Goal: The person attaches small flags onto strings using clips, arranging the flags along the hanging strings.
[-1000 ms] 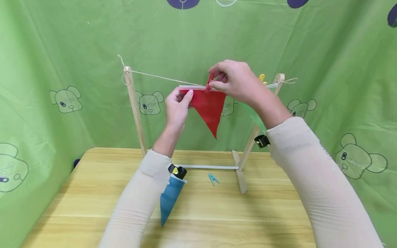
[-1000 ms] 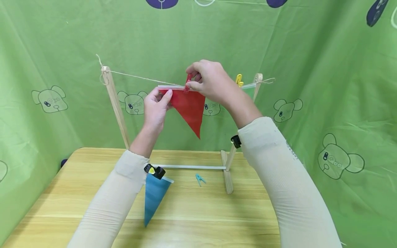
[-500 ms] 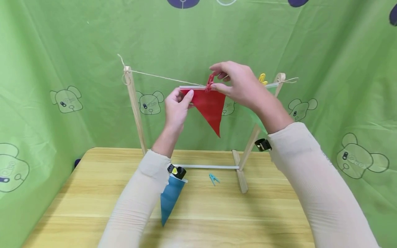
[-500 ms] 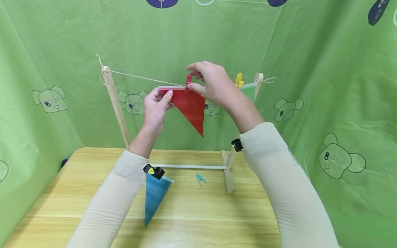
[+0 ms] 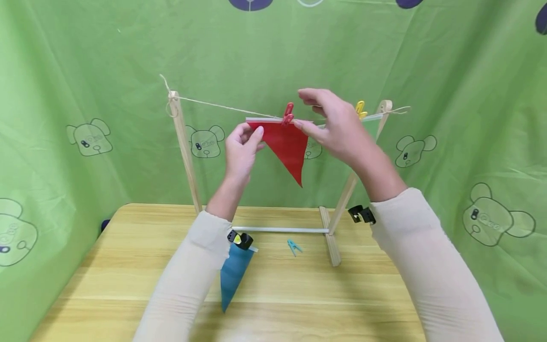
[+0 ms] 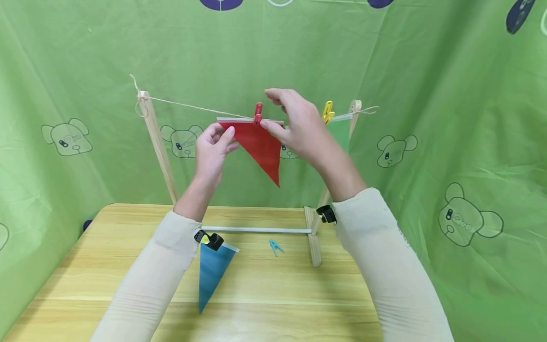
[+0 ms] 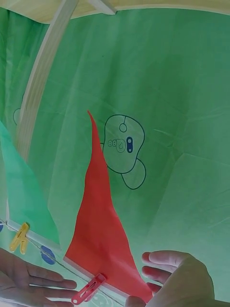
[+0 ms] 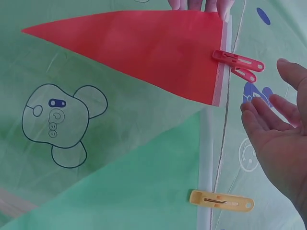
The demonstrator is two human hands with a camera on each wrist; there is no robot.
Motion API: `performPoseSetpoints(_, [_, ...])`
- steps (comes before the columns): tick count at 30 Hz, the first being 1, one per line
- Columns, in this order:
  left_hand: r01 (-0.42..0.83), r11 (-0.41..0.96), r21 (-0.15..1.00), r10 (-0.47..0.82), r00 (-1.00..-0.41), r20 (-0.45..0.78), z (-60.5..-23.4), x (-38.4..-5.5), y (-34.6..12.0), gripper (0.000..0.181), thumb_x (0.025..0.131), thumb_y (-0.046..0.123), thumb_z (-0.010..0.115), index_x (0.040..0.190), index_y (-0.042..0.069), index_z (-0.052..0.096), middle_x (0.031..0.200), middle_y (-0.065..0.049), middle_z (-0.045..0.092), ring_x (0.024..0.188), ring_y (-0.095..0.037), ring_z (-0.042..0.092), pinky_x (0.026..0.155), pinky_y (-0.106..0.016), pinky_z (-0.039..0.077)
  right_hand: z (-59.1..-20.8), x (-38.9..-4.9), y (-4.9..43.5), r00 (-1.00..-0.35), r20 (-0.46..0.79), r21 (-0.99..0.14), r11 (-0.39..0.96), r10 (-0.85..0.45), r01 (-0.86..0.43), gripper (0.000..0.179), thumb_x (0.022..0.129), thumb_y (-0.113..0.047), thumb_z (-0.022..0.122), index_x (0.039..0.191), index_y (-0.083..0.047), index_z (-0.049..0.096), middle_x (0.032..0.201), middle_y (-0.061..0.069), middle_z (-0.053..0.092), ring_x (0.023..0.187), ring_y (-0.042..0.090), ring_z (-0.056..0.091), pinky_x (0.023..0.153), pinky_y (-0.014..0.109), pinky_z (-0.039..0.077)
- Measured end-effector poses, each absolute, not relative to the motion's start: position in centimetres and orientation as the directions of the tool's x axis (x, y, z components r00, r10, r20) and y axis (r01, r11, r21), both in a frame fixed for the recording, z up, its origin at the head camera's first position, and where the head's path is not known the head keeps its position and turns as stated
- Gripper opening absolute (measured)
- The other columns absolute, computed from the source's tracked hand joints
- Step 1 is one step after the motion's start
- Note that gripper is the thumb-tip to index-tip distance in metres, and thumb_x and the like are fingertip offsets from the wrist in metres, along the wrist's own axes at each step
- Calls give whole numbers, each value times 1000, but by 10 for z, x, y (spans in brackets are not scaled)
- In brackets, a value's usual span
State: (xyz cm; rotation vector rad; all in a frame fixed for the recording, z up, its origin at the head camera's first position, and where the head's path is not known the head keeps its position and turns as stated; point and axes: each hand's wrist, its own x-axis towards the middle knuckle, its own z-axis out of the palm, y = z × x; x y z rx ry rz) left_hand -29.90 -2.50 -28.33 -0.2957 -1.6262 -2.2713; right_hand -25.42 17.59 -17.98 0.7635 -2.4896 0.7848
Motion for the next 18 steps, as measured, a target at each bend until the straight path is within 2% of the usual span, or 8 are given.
performPoseSetpoints(9, [394, -272, 878, -139, -919, 369, -288, -290, -31, 34, 101, 11, 67, 133, 0, 61, 125, -16, 68, 107, -21, 70, 96, -32, 59, -199, -245, 183, -721, 610, -444, 612, -329, -655, 58, 97, -12, 72, 150, -5, 49, 153, 8, 53, 140, 21, 52, 117, 35, 44])
performPoseSetpoints(15, [407, -265, 874, -124, -914, 387, -297, -280, -37, 40, 101, 9, 65, 140, 2, 58, 138, -15, 64, 128, -25, 63, 105, -28, 53, -213, -238, 187, -663, 679, -450, 534, -316, -716, 61, 95, -5, 73, 151, -5, 47, 151, 8, 54, 141, 20, 51, 117, 32, 43])
performPoseSetpoints(18, [425, -232, 875, -113, -905, 409, -303, -274, -40, 43, 102, 11, 64, 143, 2, 55, 142, -13, 62, 133, -24, 60, 109, -26, 49, -222, -233, 189, -626, 714, -431, 509, -312, -745, 63, 94, -3, 73, 152, -5, 46, 153, 6, 52, 142, 19, 50, 117, 31, 43])
